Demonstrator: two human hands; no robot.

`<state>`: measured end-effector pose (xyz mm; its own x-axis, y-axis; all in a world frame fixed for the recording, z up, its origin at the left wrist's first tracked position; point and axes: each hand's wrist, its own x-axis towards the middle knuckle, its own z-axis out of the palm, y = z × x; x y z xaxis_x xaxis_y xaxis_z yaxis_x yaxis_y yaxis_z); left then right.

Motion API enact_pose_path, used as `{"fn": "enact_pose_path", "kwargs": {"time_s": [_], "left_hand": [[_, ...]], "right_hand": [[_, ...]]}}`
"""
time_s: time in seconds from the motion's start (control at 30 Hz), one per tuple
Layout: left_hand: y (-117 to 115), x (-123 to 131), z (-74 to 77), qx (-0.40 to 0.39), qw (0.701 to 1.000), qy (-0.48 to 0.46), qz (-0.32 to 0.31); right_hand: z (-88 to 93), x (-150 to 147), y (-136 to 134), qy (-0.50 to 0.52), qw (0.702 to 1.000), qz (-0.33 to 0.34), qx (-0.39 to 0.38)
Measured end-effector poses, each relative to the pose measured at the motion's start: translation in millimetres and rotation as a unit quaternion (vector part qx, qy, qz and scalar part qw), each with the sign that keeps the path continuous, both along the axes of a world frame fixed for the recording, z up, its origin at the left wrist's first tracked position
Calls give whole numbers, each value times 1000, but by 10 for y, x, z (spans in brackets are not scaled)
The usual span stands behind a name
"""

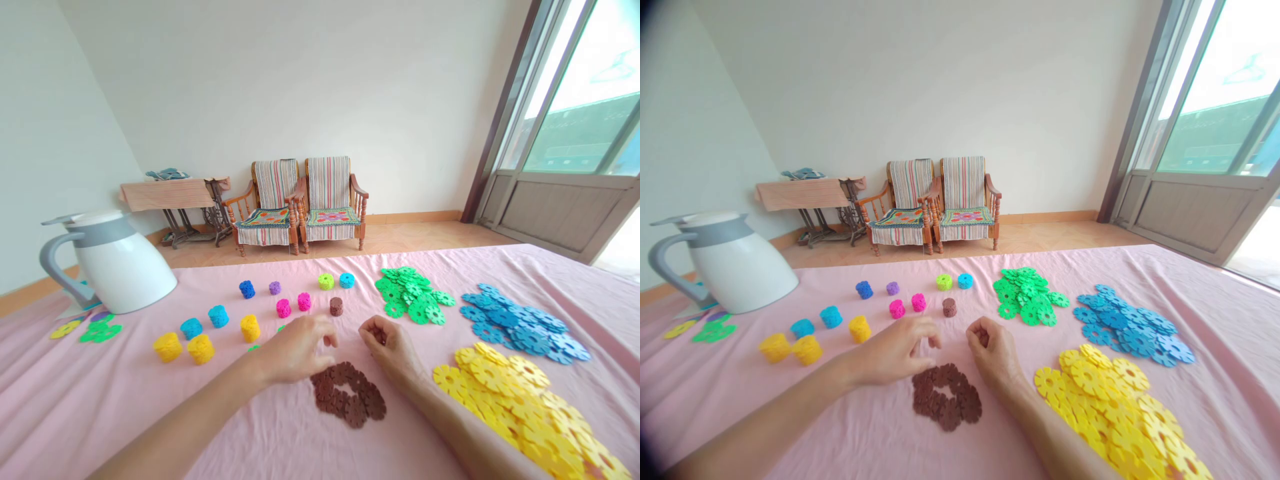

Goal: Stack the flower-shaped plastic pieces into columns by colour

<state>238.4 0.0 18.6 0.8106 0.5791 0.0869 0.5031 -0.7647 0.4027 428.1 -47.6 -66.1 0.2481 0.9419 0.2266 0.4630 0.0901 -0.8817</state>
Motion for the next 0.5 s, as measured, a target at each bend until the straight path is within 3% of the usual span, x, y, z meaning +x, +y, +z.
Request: {"fn": "enact_pose_path", "kwargs": {"time_s": [0.2, 0.5], "left_hand": [[-244, -179, -3, -24, 998, 59, -29], [-297, -276, -134, -83, 995, 40, -43]], "right_hand": [[-21, 4, 13, -5, 1000, 2, 0], [-11, 5, 2, -15, 1000, 1, -6]]}}
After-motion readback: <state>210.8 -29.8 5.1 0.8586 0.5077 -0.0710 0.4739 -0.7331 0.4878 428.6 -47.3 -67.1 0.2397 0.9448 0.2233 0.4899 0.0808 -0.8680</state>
